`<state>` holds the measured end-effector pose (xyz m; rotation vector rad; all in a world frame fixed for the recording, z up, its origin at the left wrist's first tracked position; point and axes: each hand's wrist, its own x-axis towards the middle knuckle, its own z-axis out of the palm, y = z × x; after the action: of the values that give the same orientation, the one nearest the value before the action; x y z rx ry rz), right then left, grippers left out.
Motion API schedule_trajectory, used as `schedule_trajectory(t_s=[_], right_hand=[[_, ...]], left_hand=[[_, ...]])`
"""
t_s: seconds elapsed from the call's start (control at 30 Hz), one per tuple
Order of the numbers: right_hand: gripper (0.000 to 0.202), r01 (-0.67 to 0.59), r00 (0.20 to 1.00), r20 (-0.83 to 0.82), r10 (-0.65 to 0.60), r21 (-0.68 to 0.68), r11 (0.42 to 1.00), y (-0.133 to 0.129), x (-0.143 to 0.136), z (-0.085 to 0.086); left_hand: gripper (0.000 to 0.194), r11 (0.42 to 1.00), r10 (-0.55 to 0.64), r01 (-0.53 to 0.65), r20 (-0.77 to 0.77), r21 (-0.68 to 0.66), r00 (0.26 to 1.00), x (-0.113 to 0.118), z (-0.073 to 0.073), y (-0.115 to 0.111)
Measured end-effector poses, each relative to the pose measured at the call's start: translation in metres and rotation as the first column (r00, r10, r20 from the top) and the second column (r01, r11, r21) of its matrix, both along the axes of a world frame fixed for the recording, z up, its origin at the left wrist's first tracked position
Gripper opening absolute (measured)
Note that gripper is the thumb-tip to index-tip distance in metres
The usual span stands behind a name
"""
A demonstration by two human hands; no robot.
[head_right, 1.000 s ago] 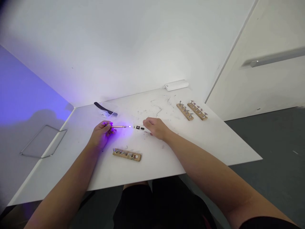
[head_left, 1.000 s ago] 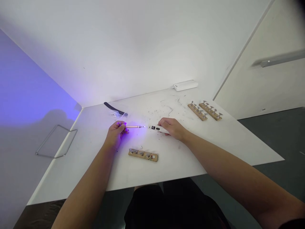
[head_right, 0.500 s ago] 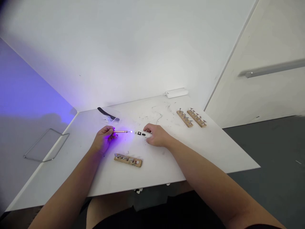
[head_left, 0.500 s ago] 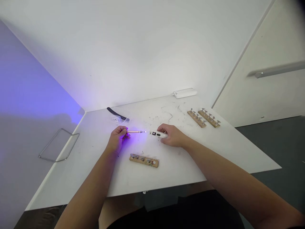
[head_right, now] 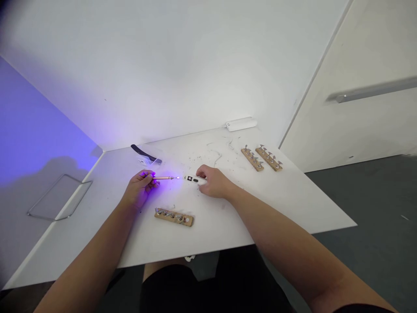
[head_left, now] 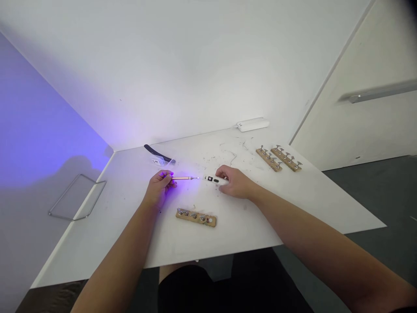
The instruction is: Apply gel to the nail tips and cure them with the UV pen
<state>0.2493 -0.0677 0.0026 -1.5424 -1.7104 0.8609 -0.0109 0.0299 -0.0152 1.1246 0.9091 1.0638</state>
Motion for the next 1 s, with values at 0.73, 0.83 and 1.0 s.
schedule_trajectory(t_s=[0.73,0.83,1.0], right_hand=[[0.026,-0.021,0.999,0.042,0.023,-0.066,0.998,0.0007,-0.0004,0.0031],[0.027,-0.016,0.999,0.043,0.019,-0.073,0.997,0.0003,-0.0014,0.0037],[0.026,-0.01,0.999,0.041,0.014,-0.083,0.997,0.0,-0.001,0.0051]], left_hand=[[0.018,1.0,0.002,-0.002,-0.015,0.008,1.0,0.0003,-0.0018,0.0011],[0.019,0.999,0.003,-0.002,-0.034,0.035,0.999,0.0011,-0.0002,-0.0005],[0.019,1.0,0.007,-0.006,-0.03,0.02,1.0,0.0023,0.0015,-0.001]])
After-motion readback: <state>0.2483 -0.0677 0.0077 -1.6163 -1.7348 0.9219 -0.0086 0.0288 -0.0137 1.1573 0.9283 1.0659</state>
